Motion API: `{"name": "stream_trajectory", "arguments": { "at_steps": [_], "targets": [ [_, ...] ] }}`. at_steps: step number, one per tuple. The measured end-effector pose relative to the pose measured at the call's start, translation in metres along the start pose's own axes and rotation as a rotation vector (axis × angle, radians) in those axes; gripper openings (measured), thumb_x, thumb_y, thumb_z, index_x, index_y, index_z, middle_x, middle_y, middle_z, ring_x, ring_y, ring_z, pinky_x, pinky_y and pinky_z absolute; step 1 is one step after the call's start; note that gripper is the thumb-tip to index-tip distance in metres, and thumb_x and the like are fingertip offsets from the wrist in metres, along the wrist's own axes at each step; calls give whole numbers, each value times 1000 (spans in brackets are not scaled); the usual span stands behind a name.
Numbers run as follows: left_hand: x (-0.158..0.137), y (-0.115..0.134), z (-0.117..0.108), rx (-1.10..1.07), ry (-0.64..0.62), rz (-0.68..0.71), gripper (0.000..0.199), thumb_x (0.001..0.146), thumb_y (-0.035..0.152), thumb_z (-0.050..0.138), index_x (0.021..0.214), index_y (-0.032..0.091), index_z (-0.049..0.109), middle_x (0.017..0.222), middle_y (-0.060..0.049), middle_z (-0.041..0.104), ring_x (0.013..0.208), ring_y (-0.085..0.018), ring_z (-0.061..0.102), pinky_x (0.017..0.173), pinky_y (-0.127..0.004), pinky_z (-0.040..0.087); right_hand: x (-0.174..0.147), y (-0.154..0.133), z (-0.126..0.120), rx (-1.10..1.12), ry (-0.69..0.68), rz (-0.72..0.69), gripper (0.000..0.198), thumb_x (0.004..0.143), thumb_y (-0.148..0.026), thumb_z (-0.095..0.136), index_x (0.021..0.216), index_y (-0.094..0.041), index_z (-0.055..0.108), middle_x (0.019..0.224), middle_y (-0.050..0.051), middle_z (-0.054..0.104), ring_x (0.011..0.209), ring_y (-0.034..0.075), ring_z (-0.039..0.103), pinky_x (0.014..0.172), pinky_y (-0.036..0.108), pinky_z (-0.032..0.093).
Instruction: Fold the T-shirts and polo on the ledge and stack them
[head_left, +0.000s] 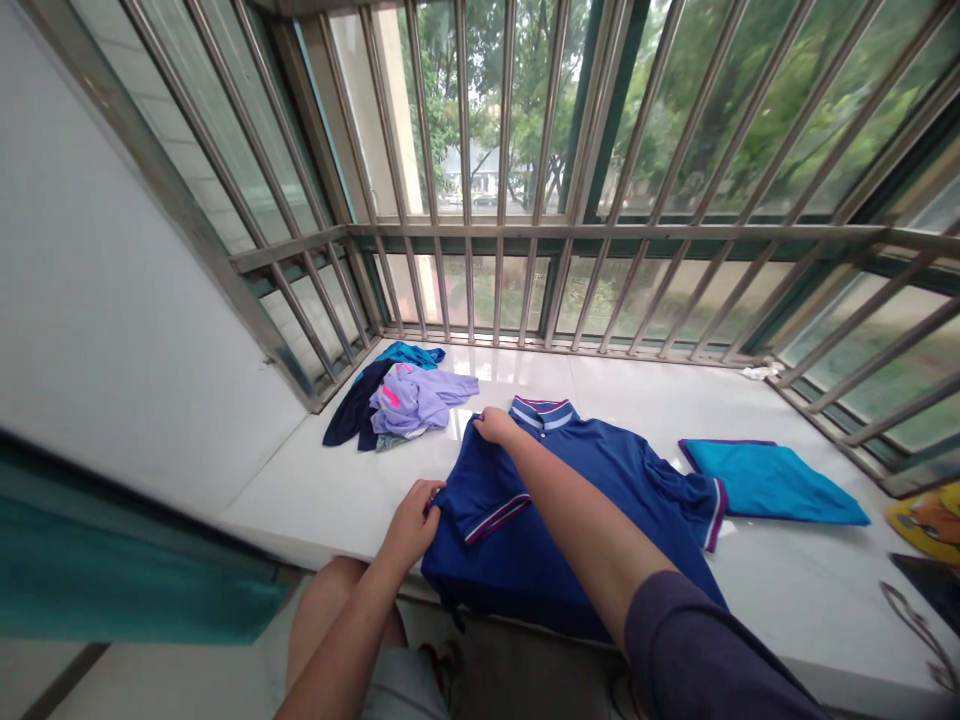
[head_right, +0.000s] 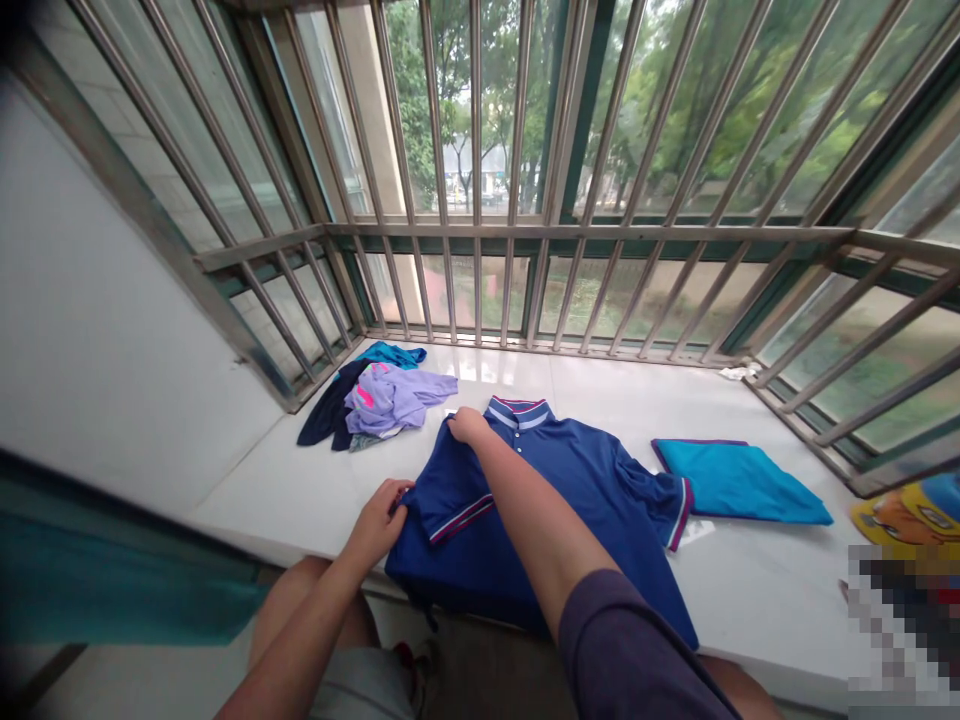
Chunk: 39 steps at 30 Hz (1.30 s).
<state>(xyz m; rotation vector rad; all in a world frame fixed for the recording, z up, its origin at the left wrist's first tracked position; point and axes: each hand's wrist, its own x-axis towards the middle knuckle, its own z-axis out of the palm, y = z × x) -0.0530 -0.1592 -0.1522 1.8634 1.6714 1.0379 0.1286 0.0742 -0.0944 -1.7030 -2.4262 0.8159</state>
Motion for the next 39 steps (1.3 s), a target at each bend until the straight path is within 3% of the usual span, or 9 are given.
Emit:
{"name": "stream_trajectory", "arguments": {
  "at_steps": [7, 13, 18, 23, 27, 31, 34, 36, 39],
  "targets": [
    [0, -5, 6, 52, 66, 19, 45, 88, 7, 48, 124, 23, 71, 115, -8, 67, 107, -23, 67, 99, -41, 58, 14, -9, 15, 100, 86, -95, 38, 106, -41, 69, 136, -18, 66, 132, 10, 69, 112, 24, 71, 97, 46, 62],
    [-3, -2, 11, 197, 131, 53, 31, 84, 6, 51, 99, 21, 74, 107, -9, 62, 106, -26, 65, 100, -44, 58, -14, -13, 17, 43, 204, -271, 50, 102, -8, 58, 152, -14, 54, 149, 17, 64, 141, 25, 56, 122, 42, 42],
    [0, 3, 9, 244, 168, 21, 16, 95, 19, 55, 88, 23, 68, 100, -8, 63, 99, -26, 66, 95, -43, 58, -90, -17, 38, -28, 199, -475, 39, 107, -28, 60, 144, -18, 64, 155, 13, 61, 154, 29, 42, 131, 48, 28],
    [0, 4, 8, 289, 159, 25, 11, 95, 23, 59, 85, 25, 64, 98, -8, 65, 97, -27, 65, 93, -44, 56, -186, 12, 86, -102, 84, -596, 61, 107, -53, 60, 162, -29, 50, 171, 10, 46, 161, 32, 35, 133, 64, 21],
    [2, -3, 7, 287, 131, 37, 12, 92, 20, 55, 87, 26, 65, 99, -8, 67, 97, -28, 66, 95, -44, 56, -226, 51, 88, -133, 121, -456, 73, 108, -59, 54, 172, -33, 32, 178, 10, 30, 166, 34, 23, 131, 72, 12],
    [7, 0, 6, 263, 146, 6, 18, 92, 24, 51, 94, 24, 69, 105, -10, 70, 101, -30, 68, 100, -48, 56, -246, 105, 56, -188, 249, -141, 68, 110, -50, 48, 173, -30, 32, 179, 10, 29, 167, 34, 21, 130, 72, 16],
    [-2, 15, 1, 283, 217, -38, 28, 96, 41, 54, 110, 22, 69, 113, -14, 71, 109, -32, 68, 101, -47, 55, -262, 153, 39, -220, 302, 69, 67, 109, -48, 45, 172, -27, 35, 177, 12, 32, 166, 35, 25, 129, 72, 19],
    [-20, 25, -7, 329, 213, -174, 37, 97, 56, 55, 105, 23, 68, 103, -12, 73, 98, -32, 71, 89, -43, 57, -271, 178, 37, -233, 314, 138, 67, 109, -49, 43, 171, -26, 37, 176, 12, 34, 165, 34, 26, 130, 69, 19],
    [-60, 34, -20, 421, 33, -440, 47, 99, 67, 50, 79, 26, 64, 75, -5, 72, 73, -28, 71, 69, -36, 50, -277, 198, 43, -252, 329, 156, 65, 109, -52, 40, 169, -27, 41, 176, 10, 35, 166, 31, 25, 133, 64, 16]
  ]
}}
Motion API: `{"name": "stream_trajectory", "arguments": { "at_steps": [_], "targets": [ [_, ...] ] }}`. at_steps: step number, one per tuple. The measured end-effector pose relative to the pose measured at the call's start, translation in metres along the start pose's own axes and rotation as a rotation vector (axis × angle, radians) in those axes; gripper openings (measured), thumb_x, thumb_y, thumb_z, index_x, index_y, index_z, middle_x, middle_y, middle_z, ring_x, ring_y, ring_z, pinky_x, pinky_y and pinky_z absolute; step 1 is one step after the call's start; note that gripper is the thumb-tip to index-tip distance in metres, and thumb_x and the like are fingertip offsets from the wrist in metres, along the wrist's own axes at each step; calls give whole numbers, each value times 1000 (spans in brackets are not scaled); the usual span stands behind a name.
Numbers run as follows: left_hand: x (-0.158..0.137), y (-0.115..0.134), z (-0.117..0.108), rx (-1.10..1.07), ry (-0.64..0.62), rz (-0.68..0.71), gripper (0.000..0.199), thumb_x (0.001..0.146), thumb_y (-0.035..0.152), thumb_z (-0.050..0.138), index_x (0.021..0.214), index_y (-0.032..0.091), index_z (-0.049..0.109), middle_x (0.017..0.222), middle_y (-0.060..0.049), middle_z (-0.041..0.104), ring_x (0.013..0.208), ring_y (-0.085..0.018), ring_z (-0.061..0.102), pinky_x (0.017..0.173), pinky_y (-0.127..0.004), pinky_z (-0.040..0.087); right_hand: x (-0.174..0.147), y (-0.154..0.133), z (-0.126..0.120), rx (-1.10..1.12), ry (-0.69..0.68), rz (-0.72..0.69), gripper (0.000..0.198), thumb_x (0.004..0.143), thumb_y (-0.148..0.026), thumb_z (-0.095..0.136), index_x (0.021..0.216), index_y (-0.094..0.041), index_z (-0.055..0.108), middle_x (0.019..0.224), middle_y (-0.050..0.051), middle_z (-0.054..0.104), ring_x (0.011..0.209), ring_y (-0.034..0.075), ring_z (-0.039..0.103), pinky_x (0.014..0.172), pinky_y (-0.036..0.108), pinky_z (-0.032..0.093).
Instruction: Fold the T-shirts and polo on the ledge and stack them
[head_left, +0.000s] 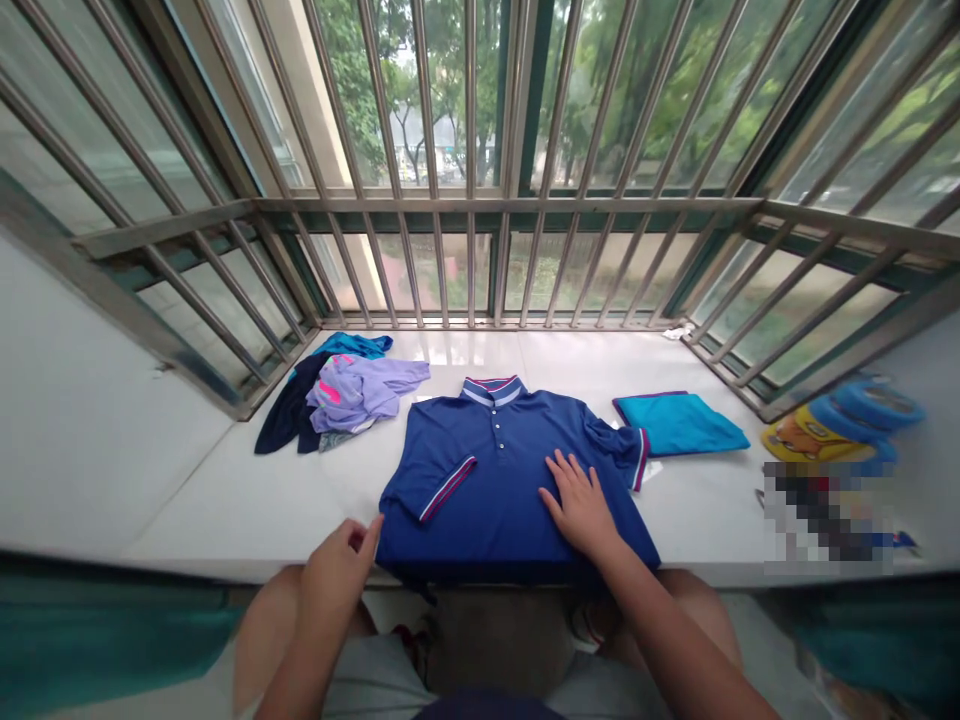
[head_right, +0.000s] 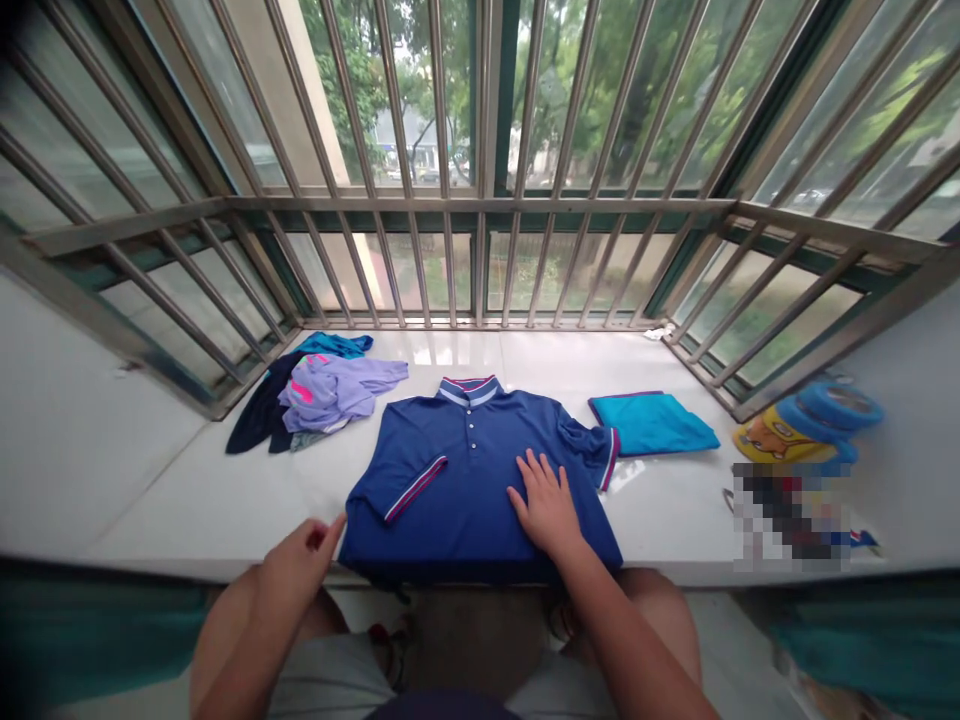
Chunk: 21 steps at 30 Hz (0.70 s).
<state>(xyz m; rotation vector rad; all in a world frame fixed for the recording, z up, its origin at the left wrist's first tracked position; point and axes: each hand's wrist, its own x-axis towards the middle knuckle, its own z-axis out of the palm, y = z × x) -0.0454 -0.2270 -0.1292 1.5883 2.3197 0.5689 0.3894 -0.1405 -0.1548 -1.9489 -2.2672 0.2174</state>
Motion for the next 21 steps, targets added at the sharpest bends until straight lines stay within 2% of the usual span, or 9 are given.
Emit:
{"name": "stream_trajectory", "arguments": {
  "at_steps": [1, 3, 6, 10, 13, 16, 18, 21],
  "targets": [
    [-13, -6, -2, 28, -72, -45, 50, 99, 68, 49, 74, 27, 63, 70, -4, 71, 70, -28, 72, 66, -35, 48, -1, 1, 3, -4, 7, 1, 65, 109, -53, 40, 169, -27, 42, 176, 9, 35, 166, 31, 25, 133, 64, 15],
    [-34, -14, 0, 15, -152, -78, 49, 97, 67, 53, 74, 27, 67, 72, -5, 76, 73, -29, 75, 67, -34, 49, -1, 0, 6, -12, 17, 9, 65, 109, -53, 39, 168, -27, 43, 177, 9, 34, 165, 32, 26, 133, 64, 15],
    [-52, -16, 11, -56, -110, -61, 40, 94, 65, 60, 86, 27, 72, 87, -6, 82, 83, -29, 79, 74, -34, 54, 0, -3, 7, -22, 20, 14, 65, 109, -54, 38, 168, -27, 44, 177, 8, 34, 165, 32, 26, 133, 63, 16],
    [-59, -4, 23, 11, -39, -32, 34, 97, 58, 61, 93, 26, 70, 88, -7, 82, 79, -27, 79, 72, -32, 53, 1, -4, 4, -32, 12, 17, 65, 108, -54, 38, 167, -26, 44, 177, 7, 35, 165, 32, 27, 133, 62, 16],
    [-61, 4, 25, 118, -89, -30, 27, 103, 47, 57, 99, 25, 72, 92, -8, 84, 82, -27, 80, 68, -30, 49, 1, -3, 3, -34, 10, 18, 65, 108, -54, 37, 167, -26, 45, 176, 7, 35, 165, 31, 27, 133, 62, 17],
    [-63, 8, 24, 250, -132, -9, 29, 106, 35, 49, 101, 22, 74, 96, -11, 84, 83, -27, 81, 66, -30, 47, 1, -4, 3, -38, 14, 22, 65, 109, -54, 37, 167, -26, 45, 177, 7, 35, 165, 32, 27, 133, 62, 16],
    [-64, 9, 24, 294, -135, -11, 32, 108, 34, 46, 102, 21, 74, 94, -12, 84, 82, -27, 81, 65, -30, 46, 1, -4, 4, -40, 12, 23, 66, 109, -54, 37, 167, -26, 45, 177, 7, 35, 165, 32, 27, 133, 62, 16],
    [-64, 10, 26, 271, -151, -9, 32, 108, 43, 51, 102, 22, 74, 95, -12, 84, 83, -27, 81, 66, -30, 46, 2, -4, 4, -39, 11, 18, 66, 109, -54, 37, 167, -25, 45, 176, 7, 35, 165, 32, 27, 132, 62, 17]
  ]
}}
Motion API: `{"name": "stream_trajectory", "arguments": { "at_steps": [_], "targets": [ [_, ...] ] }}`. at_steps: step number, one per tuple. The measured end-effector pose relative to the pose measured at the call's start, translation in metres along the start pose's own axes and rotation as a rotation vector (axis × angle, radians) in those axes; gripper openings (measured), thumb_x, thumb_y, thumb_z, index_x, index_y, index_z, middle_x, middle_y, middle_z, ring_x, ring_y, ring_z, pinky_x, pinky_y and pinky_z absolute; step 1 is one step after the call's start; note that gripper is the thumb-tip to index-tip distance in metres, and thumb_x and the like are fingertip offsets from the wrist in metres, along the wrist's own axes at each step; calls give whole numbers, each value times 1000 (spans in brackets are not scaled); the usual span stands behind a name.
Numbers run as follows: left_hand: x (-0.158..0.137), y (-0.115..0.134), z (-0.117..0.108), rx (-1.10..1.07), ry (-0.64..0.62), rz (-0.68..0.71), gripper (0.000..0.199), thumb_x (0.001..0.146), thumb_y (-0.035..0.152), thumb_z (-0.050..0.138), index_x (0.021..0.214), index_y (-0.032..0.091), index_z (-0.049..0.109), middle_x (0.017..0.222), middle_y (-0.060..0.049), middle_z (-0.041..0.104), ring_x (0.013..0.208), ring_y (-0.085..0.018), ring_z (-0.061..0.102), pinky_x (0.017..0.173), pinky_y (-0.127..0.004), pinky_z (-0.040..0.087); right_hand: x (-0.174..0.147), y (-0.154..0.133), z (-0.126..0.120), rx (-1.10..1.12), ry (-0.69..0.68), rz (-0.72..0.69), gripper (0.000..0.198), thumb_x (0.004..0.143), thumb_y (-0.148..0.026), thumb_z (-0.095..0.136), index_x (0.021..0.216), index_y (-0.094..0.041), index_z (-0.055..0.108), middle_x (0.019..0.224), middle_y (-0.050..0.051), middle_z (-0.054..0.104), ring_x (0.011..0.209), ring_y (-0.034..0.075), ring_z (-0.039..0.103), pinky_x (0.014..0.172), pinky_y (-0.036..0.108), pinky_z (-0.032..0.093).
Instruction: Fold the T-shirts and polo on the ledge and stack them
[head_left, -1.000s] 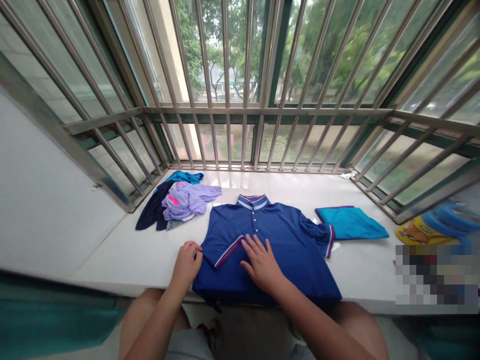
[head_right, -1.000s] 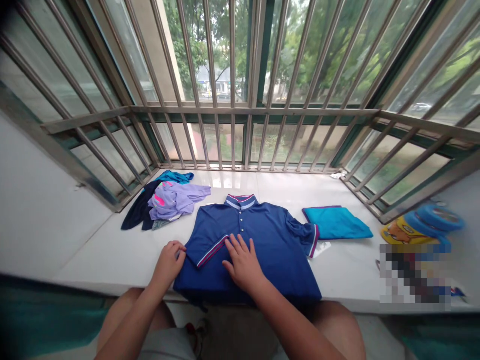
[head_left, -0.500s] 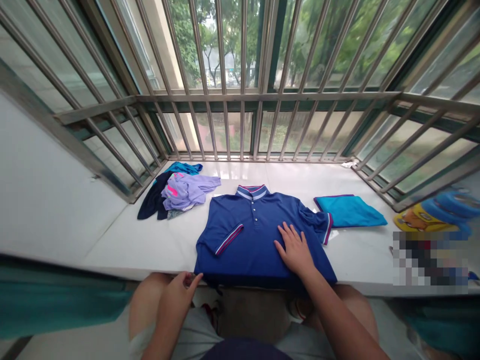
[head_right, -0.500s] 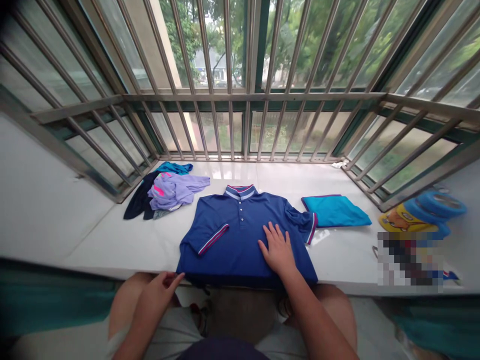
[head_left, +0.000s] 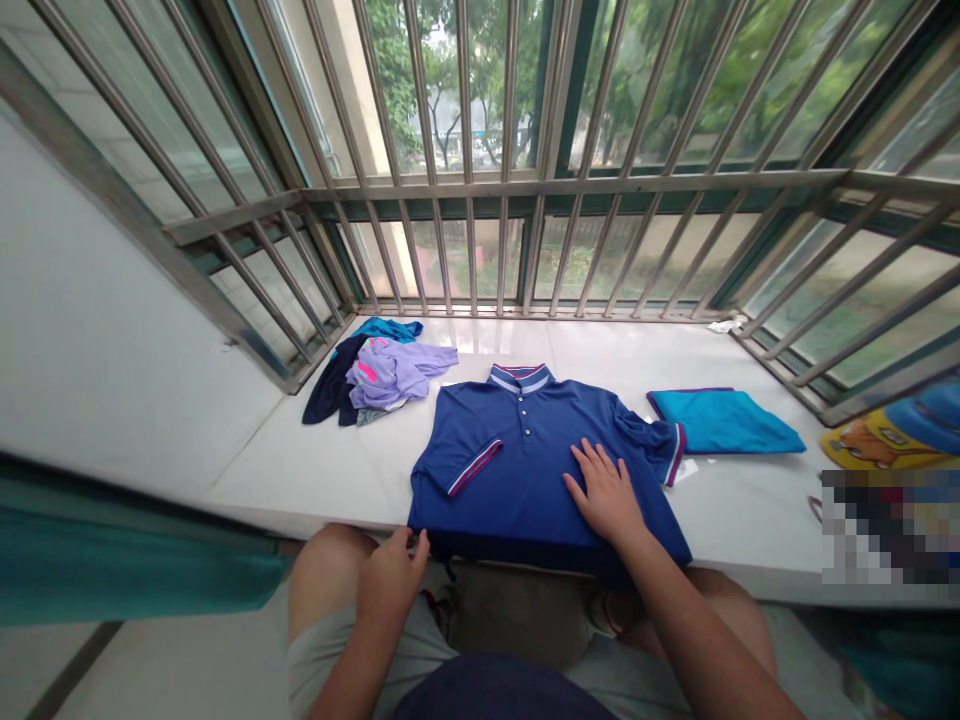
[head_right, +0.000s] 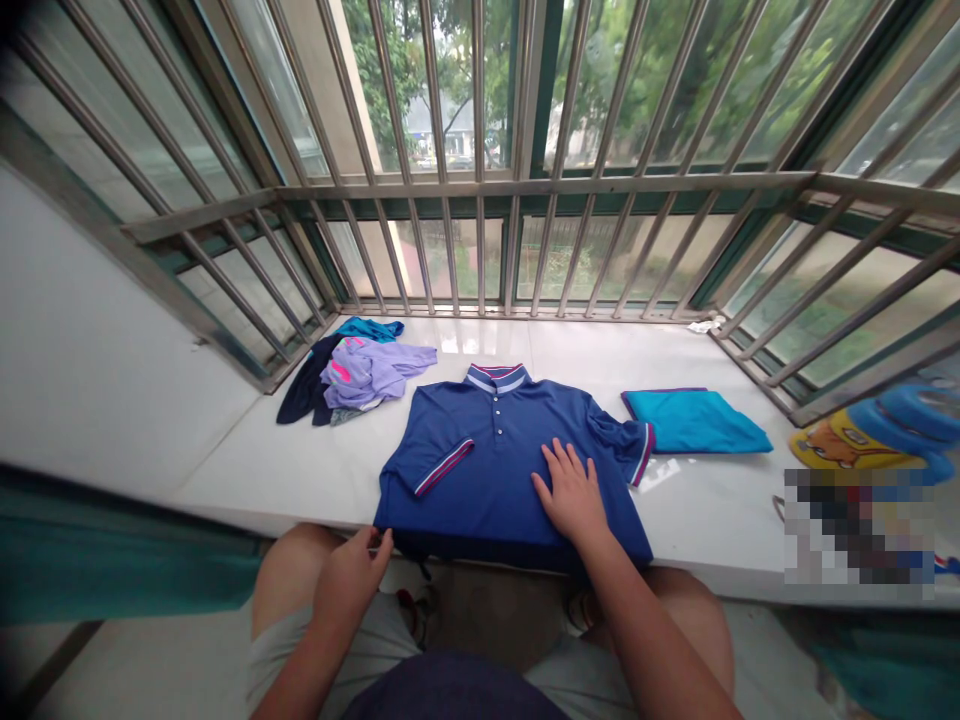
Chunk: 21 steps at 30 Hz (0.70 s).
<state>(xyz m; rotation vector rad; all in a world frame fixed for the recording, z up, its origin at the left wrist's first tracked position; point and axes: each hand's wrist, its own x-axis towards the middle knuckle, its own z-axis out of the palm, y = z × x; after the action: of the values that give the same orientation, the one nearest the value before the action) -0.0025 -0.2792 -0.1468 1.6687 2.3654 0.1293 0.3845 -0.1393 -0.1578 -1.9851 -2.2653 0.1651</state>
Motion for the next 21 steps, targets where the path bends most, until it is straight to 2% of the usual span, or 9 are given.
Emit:
{"name": "stream_trajectory", "arguments": {
  "at_steps": [2, 7, 11, 14, 17, 19, 21],
  "targets": [
    [1, 2, 1, -1, -32, -2, 33, 107, 45, 52, 100, 22, 74, 96, -12, 84, 85, -28, 81, 67, -30, 46, 0, 0, 0, -3, 5, -2, 66, 109, -54, 37, 167, -25, 45, 176, 8, 36, 165, 32, 27, 132, 62, 18],
    [6, -5, 2, -31, -71, -87, 29, 107, 35, 49, 94, 24, 72, 89, -9, 83, 84, -26, 79, 67, -29, 42, 0, 0, 0, -15, 11, -8, 64, 109, -54, 37, 166, -25, 45, 176, 9, 37, 164, 33, 28, 132, 63, 19],
    [8, -33, -1, -122, -37, -142, 29, 107, 35, 48, 92, 24, 71, 85, -7, 81, 83, -25, 78, 65, -29, 41, -1, 1, -1, -17, 6, -10, 64, 110, -53, 38, 167, -25, 45, 176, 8, 36, 164, 32, 28, 132, 63, 19],
    [10, -57, -4, -96, 20, -156, 32, 106, 33, 46, 87, 23, 69, 82, -8, 80, 79, -26, 76, 66, -31, 44, -1, 0, -1, -19, 5, -10, 64, 110, -53, 39, 167, -25, 45, 176, 8, 36, 164, 32, 28, 132, 63, 19],
    [13, -65, -6, -111, 220, -32, 32, 106, 35, 44, 96, 22, 71, 90, -10, 80, 84, -28, 76, 75, -35, 53, -1, 0, -2, -17, 0, -6, 64, 110, -53, 40, 167, -25, 45, 177, 8, 35, 164, 32, 28, 132, 63, 19],
    [18, -57, -6, -173, 353, 159, 31, 105, 34, 45, 109, 20, 73, 104, -12, 81, 98, -29, 76, 90, -40, 58, -1, -1, -2, -16, -3, -6, 64, 110, -52, 40, 167, -25, 45, 177, 8, 35, 164, 32, 28, 132, 63, 19],
    [27, -41, -4, -216, 397, 384, 35, 106, 30, 44, 124, 19, 72, 123, -14, 79, 115, -29, 74, 105, -44, 57, -1, -1, -2, -16, -3, -7, 64, 110, -52, 40, 167, -25, 44, 177, 8, 35, 164, 33, 27, 132, 63, 18]
  ]
}}
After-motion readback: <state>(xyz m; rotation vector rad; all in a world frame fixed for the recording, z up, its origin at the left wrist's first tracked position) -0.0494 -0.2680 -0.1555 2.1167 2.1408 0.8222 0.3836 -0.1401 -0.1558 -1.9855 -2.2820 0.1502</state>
